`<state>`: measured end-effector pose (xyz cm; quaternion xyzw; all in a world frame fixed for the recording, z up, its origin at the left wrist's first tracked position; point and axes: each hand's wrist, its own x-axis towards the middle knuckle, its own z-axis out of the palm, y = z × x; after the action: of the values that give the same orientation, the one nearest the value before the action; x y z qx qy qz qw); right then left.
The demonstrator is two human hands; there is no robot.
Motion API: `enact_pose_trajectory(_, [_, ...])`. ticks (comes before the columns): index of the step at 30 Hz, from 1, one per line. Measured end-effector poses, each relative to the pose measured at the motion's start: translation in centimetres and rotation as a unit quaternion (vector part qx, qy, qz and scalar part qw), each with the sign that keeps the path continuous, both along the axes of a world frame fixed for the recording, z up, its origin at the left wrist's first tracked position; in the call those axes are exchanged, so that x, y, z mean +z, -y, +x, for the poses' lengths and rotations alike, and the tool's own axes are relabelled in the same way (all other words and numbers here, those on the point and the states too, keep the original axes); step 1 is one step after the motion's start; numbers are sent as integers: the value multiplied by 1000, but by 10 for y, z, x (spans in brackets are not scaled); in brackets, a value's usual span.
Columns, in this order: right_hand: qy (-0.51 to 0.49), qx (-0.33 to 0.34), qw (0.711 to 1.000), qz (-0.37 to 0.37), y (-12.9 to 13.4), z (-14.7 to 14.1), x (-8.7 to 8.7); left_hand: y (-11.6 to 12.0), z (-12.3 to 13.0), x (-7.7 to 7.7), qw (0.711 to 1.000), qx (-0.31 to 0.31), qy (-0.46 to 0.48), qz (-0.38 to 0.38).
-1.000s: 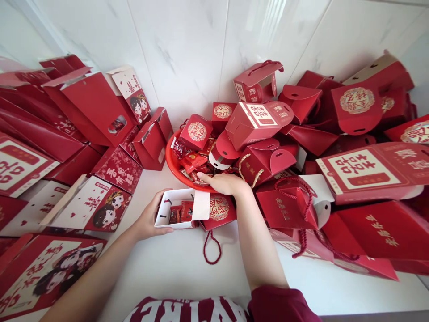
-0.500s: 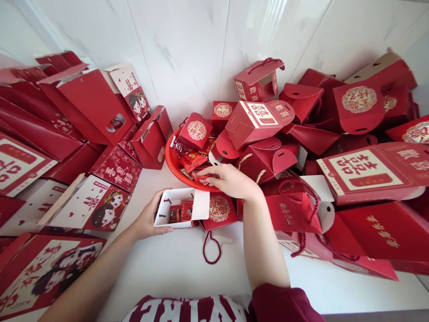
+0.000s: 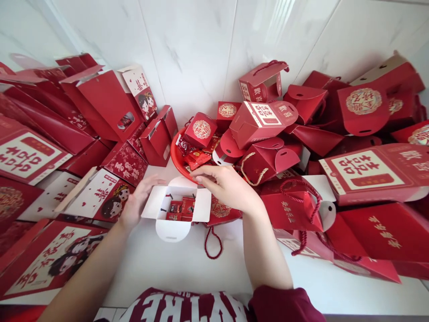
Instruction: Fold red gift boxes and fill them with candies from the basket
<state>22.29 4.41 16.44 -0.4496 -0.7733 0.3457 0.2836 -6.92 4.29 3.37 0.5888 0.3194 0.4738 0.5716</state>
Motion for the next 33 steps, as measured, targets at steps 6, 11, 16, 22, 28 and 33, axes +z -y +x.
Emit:
enact_pose_trajectory(6, [230, -36, 972, 17, 12, 7, -6, 1, -4, 12, 983, 146, 54, -95])
enact_pose_trajectory(11, [379, -55, 923, -21, 10, 2, -16, 6, -7, 8, 972, 203, 11, -115])
enact_pose_trajectory(16, [338, 12, 941, -6, 12, 0, -14, 11, -4, 0, 986, 116, -26, -119])
enact_pose_trajectory(22, [212, 121, 970, 14, 20, -4, -10, 13, -4, -3, 986, 104, -60, -116])
enact_pose_trajectory(28, [142, 227, 963, 8, 23, -23, -14, 12, -8, -1, 986, 113, -84, -95])
enact_pose_trajectory(33, [185, 263, 945, 53, 28, -49, -36, 10, -6, -7, 983, 152, -97, -47])
